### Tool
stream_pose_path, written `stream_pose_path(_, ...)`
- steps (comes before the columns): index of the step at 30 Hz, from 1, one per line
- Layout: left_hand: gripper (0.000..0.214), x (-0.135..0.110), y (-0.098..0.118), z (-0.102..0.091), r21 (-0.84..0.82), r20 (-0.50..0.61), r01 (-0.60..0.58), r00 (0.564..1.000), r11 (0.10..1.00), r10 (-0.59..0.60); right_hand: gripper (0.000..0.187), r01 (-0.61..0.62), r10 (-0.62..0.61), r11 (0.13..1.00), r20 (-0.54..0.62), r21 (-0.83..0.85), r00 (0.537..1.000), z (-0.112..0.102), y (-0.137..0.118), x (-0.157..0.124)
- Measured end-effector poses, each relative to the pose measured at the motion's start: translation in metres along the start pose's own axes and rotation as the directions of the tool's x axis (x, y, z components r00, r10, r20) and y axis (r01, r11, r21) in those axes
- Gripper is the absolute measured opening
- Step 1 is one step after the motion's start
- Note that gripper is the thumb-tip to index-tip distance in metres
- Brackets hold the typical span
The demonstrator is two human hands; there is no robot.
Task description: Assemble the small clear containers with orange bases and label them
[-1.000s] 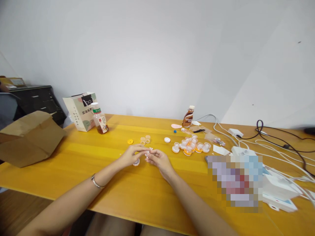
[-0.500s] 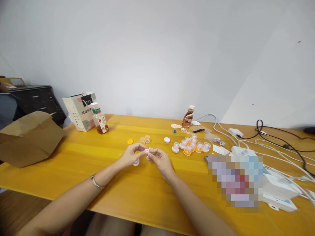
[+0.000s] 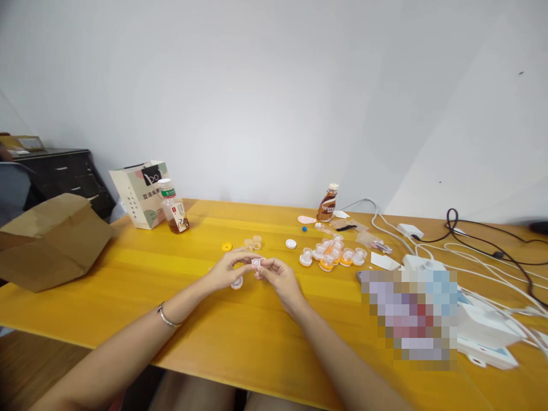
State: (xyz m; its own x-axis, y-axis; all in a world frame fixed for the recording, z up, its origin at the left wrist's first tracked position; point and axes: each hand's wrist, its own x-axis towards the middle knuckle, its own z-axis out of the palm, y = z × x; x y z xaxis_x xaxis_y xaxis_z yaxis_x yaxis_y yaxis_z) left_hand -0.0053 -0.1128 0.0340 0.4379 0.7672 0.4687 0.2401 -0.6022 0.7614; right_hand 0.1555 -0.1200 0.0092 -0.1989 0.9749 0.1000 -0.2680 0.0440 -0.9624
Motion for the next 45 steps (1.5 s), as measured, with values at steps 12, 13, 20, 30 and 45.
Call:
stream_pose_path(12,0.024,0.0,-0.007,0.0,0.002,0.001,0.034,0.999,0.999,-0.034,0.026,-0.076,0.076,0.996,0.011,0.052,0.997,-0.002,0.002,0.001)
stream_pose_path(13,0.024,0.0,-0.007,0.0,-0.001,0.0,0.039,0.999,0.999,-0.039,0.026,-0.078,0.078,0.995,0.011,0.055,0.997,-0.002,0.003,0.001)
stream_pose_path(20,0.019,0.001,-0.01,0.006,0.0,-0.045,0.094,0.995,0.996,-0.094,0.023,-0.033,0.034,0.999,0.032,-0.03,0.999,0.0,0.004,0.0)
stream_pose_path(30,0.021,-0.002,0.009,-0.045,0.222,0.138,0.125,0.978,0.967,-0.158,0.034,0.349,-0.258,0.678,0.235,-0.647,0.937,0.013,0.013,-0.006)
stream_pose_path(45,0.017,-0.007,-0.003,-0.046,0.369,0.358,0.081,0.907,0.926,-0.222,0.022,0.422,-0.231,0.564,0.354,-0.71,0.906,0.02,0.023,-0.004)
